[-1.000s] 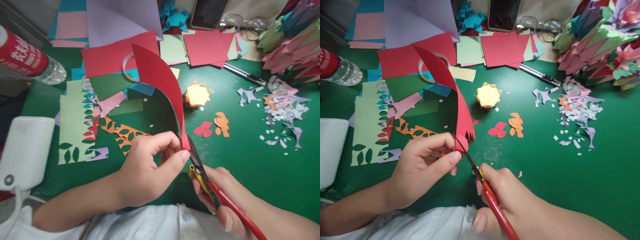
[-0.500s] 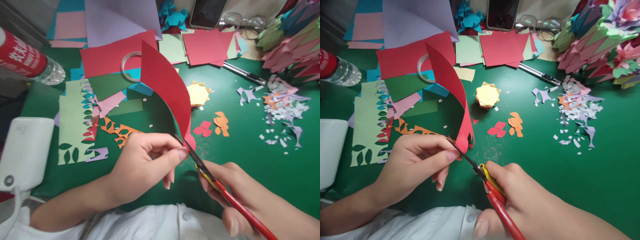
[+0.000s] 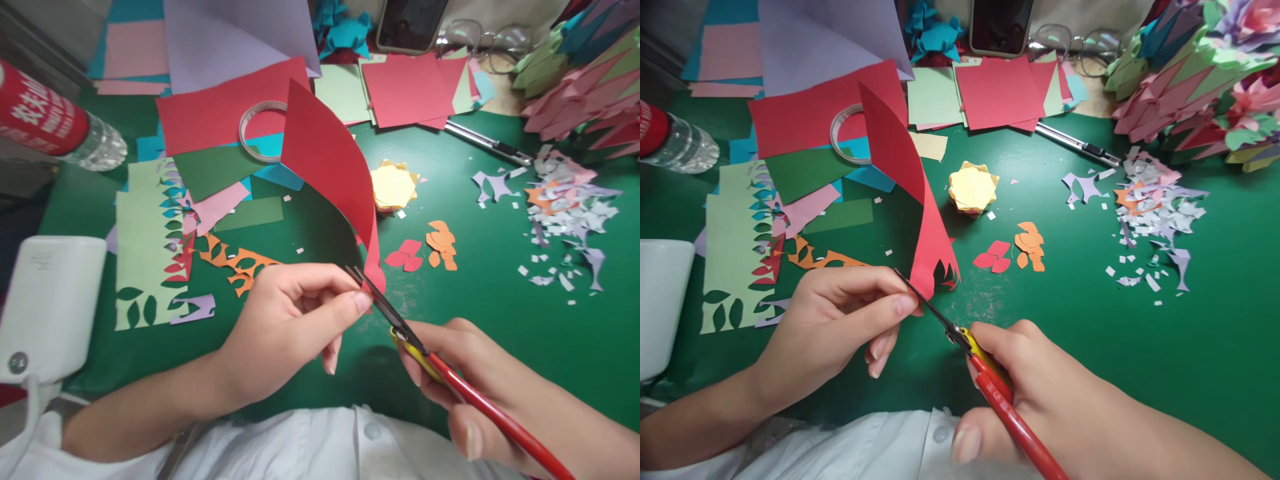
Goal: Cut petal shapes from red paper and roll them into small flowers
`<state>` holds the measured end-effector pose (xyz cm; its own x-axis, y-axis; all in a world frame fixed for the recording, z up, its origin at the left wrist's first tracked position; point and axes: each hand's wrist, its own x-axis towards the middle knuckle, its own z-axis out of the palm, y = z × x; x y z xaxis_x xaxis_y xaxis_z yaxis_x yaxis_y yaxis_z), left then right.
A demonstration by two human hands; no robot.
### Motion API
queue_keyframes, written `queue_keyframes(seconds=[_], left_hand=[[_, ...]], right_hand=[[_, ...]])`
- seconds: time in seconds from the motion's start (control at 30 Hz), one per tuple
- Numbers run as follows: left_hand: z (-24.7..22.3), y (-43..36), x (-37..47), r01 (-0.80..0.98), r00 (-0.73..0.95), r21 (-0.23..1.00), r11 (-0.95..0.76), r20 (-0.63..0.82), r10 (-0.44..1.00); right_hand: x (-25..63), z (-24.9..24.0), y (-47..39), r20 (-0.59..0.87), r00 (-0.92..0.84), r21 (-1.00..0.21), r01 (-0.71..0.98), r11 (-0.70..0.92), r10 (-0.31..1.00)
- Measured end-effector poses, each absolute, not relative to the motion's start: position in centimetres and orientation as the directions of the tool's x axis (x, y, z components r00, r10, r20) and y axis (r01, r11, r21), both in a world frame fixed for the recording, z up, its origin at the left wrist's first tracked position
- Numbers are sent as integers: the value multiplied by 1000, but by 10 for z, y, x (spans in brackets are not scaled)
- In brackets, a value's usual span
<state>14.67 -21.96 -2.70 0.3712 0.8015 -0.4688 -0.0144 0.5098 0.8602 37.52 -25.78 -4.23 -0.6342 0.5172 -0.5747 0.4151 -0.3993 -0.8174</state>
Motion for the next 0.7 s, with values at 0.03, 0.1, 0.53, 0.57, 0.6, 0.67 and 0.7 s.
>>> queue_keyframes(seconds=[0.03,0.1,0.53,0.57,0.6,0.67,0.7], left_hand=[[-27,-220,147,-18,374,862,507,-465,803],[-28,-219,147,-20,377,863,504,-460,804],[-33,-220,147,-89,400,831,549,-475,784],[-33,-220,147,-93,403,829,552,-475,782],[-33,-220,147,-94,405,828,554,-476,781],[-34,-219,147,-91,408,825,558,-480,777],[-34,-219,147,-92,409,825,558,-479,777]], right_hand=[[374,-41,-257,-575,-635,-817,412,-404,516],[372,-38,-255,-575,-632,-817,411,-404,519],[362,-40,-253,-541,-650,-838,358,-413,533],[361,-40,-253,-539,-647,-840,363,-404,539],[361,-39,-253,-538,-648,-841,367,-397,539],[361,-38,-253,-535,-648,-843,366,-394,543],[361,-38,-253,-533,-649,-844,363,-394,543]])
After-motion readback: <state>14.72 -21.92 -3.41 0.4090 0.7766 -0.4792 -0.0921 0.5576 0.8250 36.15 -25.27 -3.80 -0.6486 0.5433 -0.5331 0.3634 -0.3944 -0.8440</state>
